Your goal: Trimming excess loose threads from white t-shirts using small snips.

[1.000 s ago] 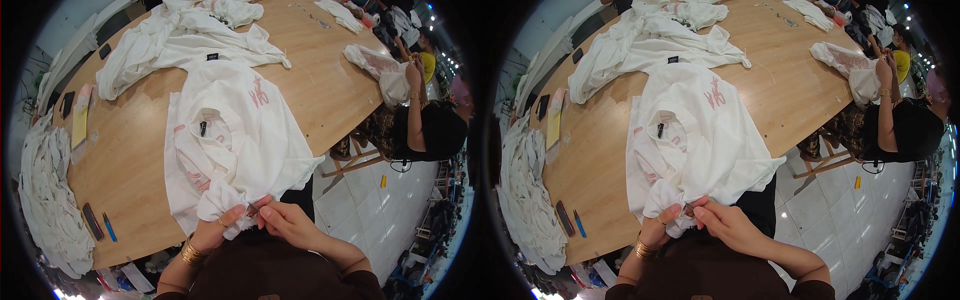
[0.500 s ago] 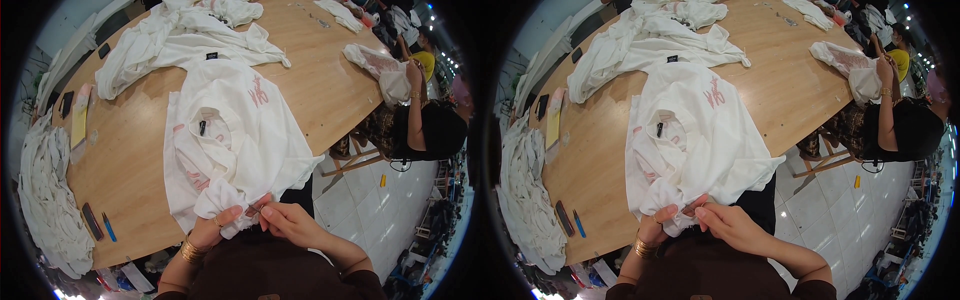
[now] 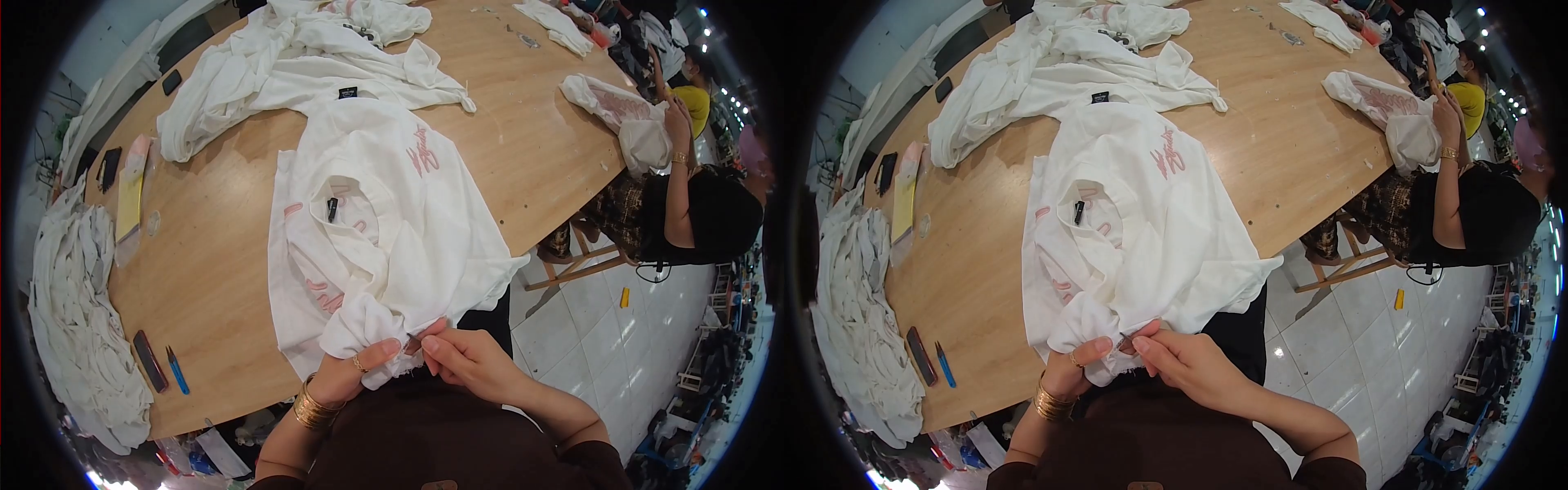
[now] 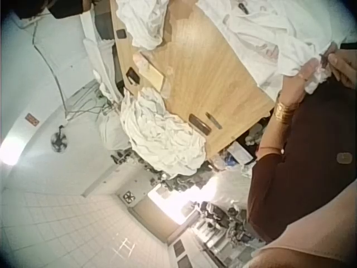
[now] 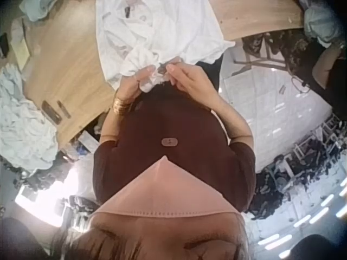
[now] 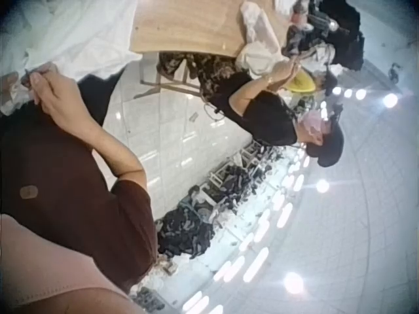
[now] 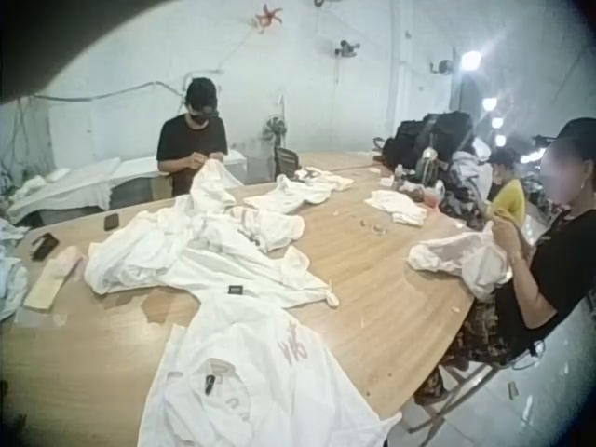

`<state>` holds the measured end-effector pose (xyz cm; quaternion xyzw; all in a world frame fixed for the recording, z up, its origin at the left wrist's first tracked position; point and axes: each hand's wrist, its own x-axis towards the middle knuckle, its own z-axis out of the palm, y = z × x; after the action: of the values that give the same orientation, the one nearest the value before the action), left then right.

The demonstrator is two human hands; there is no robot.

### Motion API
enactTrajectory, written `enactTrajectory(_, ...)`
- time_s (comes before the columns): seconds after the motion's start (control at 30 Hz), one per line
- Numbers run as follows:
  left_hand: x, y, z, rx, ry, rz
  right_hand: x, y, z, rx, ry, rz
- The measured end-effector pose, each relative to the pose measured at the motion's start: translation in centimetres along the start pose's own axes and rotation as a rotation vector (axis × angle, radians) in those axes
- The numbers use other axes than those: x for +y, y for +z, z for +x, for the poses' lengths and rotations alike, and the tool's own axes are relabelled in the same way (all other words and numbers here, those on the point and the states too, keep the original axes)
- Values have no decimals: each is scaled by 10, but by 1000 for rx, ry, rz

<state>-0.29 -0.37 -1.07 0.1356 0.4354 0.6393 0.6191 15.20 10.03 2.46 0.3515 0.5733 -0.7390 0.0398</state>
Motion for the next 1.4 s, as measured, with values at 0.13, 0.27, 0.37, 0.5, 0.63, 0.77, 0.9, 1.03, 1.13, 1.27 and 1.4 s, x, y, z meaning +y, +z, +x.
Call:
enactTrajectory(0.13,2,0,1,-4,-55,-74,-1,-1,-1,-20,10,73)
enactTrajectory(0.27,-1,-3,2,4,-97,-147,-5,-2,-4,-30,-7,-11)
enactTrajectory(0.37,-1,-4,3,-17,-123,-166,-7,-1,-5,-25,1,-16)
enactTrajectory(0.5,1,-1,2,13,-94,-137,-5,-2,-3,-24,5,-24)
enactTrajectory(0.63,0,-3,0,16,-46,-55,-3,0,-2,-11,8,-25)
enactTrajectory(0.77,-1,-8,0,1,-68,-16,-1,2,0,8,10,-67)
enactTrajectory(0.9,6,5,1,56,-60,-51,-2,2,0,9,4,-66)
enactTrajectory(1.03,3,0,2,58,-14,23,-10,2,-3,52,-61,-189)
enactTrajectory(1.13,3,-2,4,-4,59,138,-8,3,-3,93,-113,-320)
enactTrajectory(1.27,9,3,5,-45,124,218,-5,5,-3,160,-205,-434)
enactTrajectory(1.4,6,1,5,-48,133,203,-6,4,-5,149,-202,-443)
